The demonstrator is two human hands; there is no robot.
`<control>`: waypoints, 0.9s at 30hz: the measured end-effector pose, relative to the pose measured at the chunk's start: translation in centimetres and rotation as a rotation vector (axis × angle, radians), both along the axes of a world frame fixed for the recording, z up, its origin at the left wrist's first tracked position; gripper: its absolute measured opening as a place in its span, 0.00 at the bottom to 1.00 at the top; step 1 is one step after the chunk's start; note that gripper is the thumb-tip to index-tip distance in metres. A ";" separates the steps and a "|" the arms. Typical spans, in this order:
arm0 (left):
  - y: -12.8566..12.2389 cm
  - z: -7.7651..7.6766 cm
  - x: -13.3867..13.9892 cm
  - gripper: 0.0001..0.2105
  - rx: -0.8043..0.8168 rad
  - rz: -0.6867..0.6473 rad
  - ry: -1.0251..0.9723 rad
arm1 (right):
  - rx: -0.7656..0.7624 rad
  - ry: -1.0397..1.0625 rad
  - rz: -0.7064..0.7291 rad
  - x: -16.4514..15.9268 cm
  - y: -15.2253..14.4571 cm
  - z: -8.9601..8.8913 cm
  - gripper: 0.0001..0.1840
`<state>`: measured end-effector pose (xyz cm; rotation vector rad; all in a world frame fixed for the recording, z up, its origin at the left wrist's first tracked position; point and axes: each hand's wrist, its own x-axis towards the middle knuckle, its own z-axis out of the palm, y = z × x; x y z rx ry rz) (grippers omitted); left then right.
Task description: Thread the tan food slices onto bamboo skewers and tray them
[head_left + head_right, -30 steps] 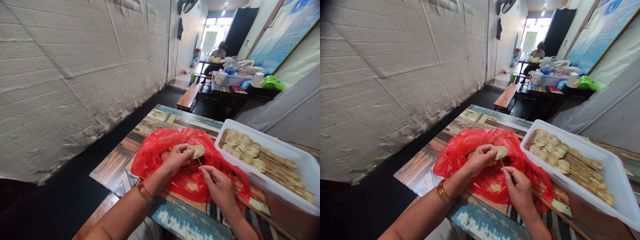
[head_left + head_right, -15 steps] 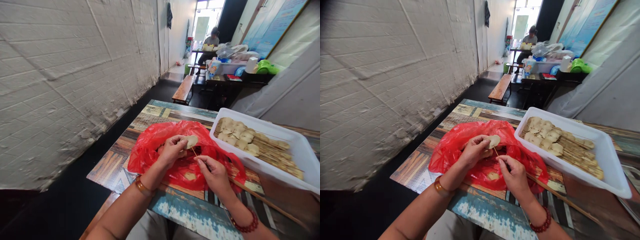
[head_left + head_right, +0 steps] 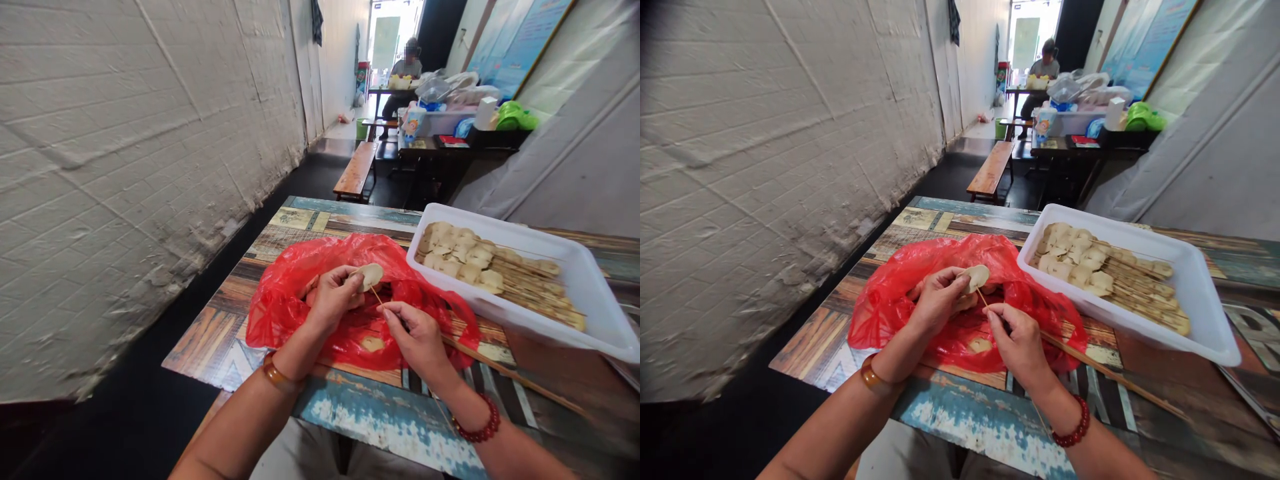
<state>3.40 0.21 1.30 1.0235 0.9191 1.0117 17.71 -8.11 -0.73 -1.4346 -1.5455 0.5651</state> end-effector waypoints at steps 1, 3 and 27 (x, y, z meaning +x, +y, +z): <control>0.0 0.0 0.0 0.16 0.002 0.001 0.005 | 0.002 0.003 -0.001 0.0 0.0 0.0 0.10; 0.0 0.1 0.1 0.16 -0.005 -0.005 0.008 | 0.000 0.014 -0.002 0.0 0.0 0.0 0.10; -0.7 1.1 -0.7 0.20 -0.179 -0.187 -0.179 | -0.091 0.036 0.011 -0.2 -0.4 0.0 0.15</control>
